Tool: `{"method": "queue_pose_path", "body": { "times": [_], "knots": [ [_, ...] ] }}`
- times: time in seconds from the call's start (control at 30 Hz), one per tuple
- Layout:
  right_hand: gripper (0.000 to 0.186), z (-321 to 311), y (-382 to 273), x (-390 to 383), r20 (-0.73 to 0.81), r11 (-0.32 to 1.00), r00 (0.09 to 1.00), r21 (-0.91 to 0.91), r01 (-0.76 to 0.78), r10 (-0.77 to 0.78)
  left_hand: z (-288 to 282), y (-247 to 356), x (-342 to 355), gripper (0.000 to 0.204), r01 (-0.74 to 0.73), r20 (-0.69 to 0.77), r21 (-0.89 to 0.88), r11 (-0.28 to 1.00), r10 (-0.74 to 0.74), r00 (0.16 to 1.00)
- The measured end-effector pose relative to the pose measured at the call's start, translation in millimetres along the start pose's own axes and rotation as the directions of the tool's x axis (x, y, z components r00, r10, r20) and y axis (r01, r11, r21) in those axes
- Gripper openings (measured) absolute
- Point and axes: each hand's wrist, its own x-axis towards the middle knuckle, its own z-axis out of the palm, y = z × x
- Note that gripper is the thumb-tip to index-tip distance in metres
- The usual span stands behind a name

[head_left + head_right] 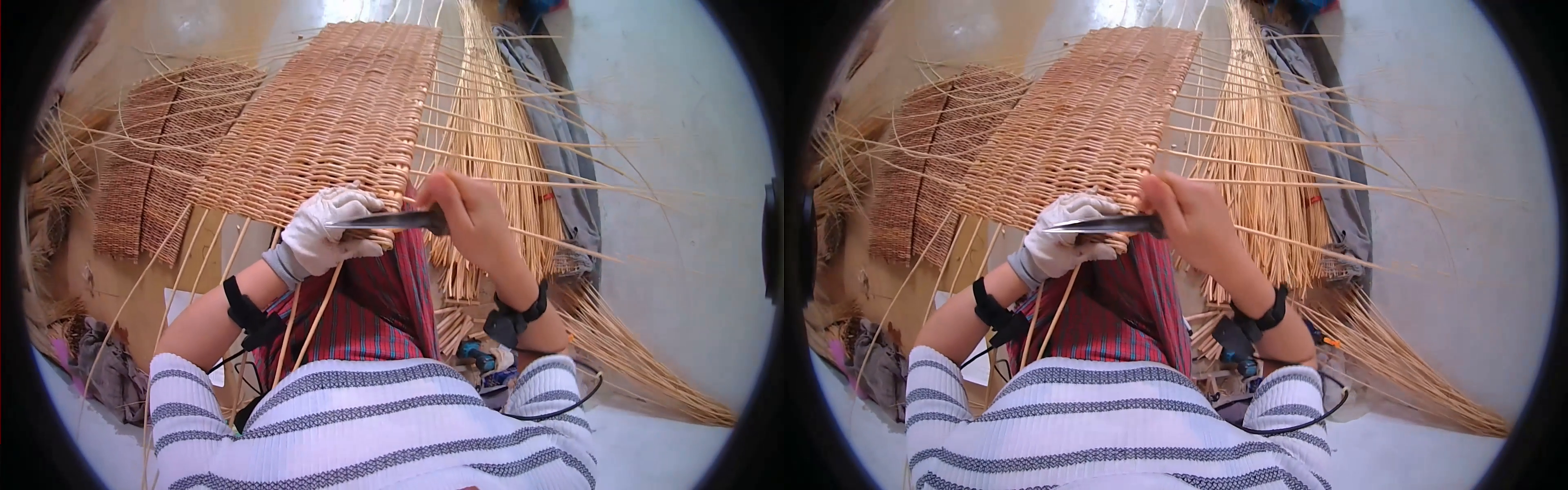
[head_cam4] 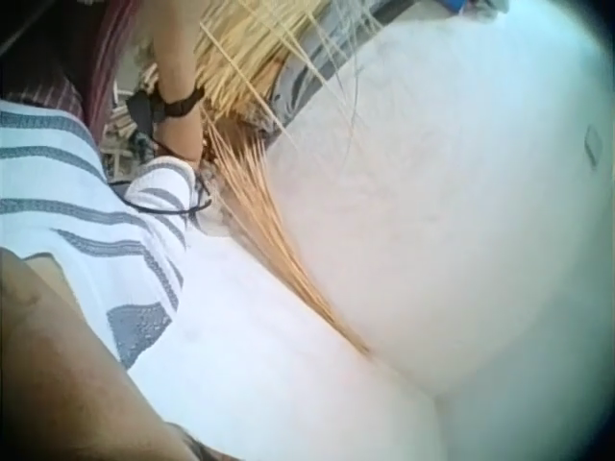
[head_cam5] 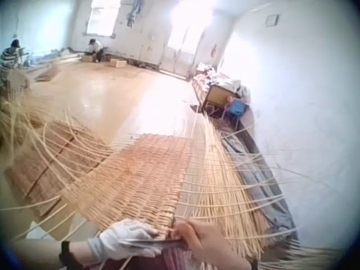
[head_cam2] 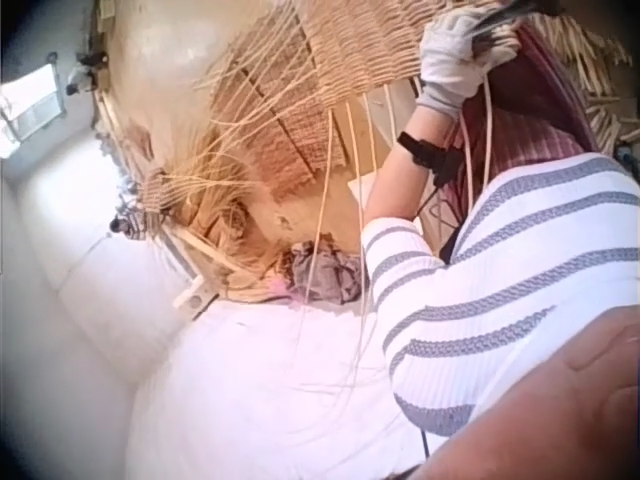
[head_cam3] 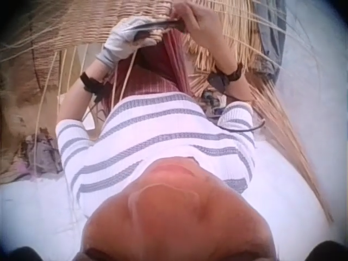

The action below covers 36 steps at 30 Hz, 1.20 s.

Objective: Weaving a large wicker structure or basket using long flexible wooden strips.

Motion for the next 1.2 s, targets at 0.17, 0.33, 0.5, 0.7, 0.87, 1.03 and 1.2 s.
{"method": "queue_pose_path", "body": {
  "times": [0.17, 0.33, 0.5, 0.7, 0.87, 1.03, 1.2],
  "knots": [
    [0.046, 15, 42, -77, -0.122, 0.841, 0.938, 0.491, -0.228, 0.325, -3, -2, 3, 0.050, 0.058, 0.054, -0.117, 0.991, -0.052, 0.997],
    [0.056, 48, 54, -128, -0.010, 0.770, 0.930, 0.563, -0.300, 0.369, -12, 2, 5, 0.042, 0.024, 0.089, -0.088, 0.996, -0.016, 0.996],
    [0.056, 68, 46, -115, -0.156, 0.844, 0.881, 0.399, -0.358, 0.447, -18, 2, 7, 0.040, 0.057, 0.162, -0.090, 0.994, -0.042, 0.986],
    [0.059, 82, 56, -72, -0.147, 0.912, 0.968, 0.389, -0.131, 0.202, -22, 5, 12, 0.038, 0.220, 0.257, -0.237, 0.946, -0.158, 0.953],
    [0.055, 79, 77, -64, -0.109, 0.908, 0.989, 0.416, -0.042, 0.096, -25, 1, 10, 0.037, 0.374, 0.355, -0.406, 0.834, -0.233, 0.906],
    [0.056, 74, 80, -62, 0.022, 0.787, 0.983, 0.596, -0.158, 0.180, -21, -2, 8, 0.038, 0.317, 0.322, -0.358, 0.878, -0.203, 0.925],
    [0.051, 73, 73, -61, -0.058, 0.903, 0.993, 0.424, -0.068, 0.102, -33, 6, 16, 0.039, 0.309, 0.392, -0.315, 0.897, -0.174, 0.903]
  ]
}}
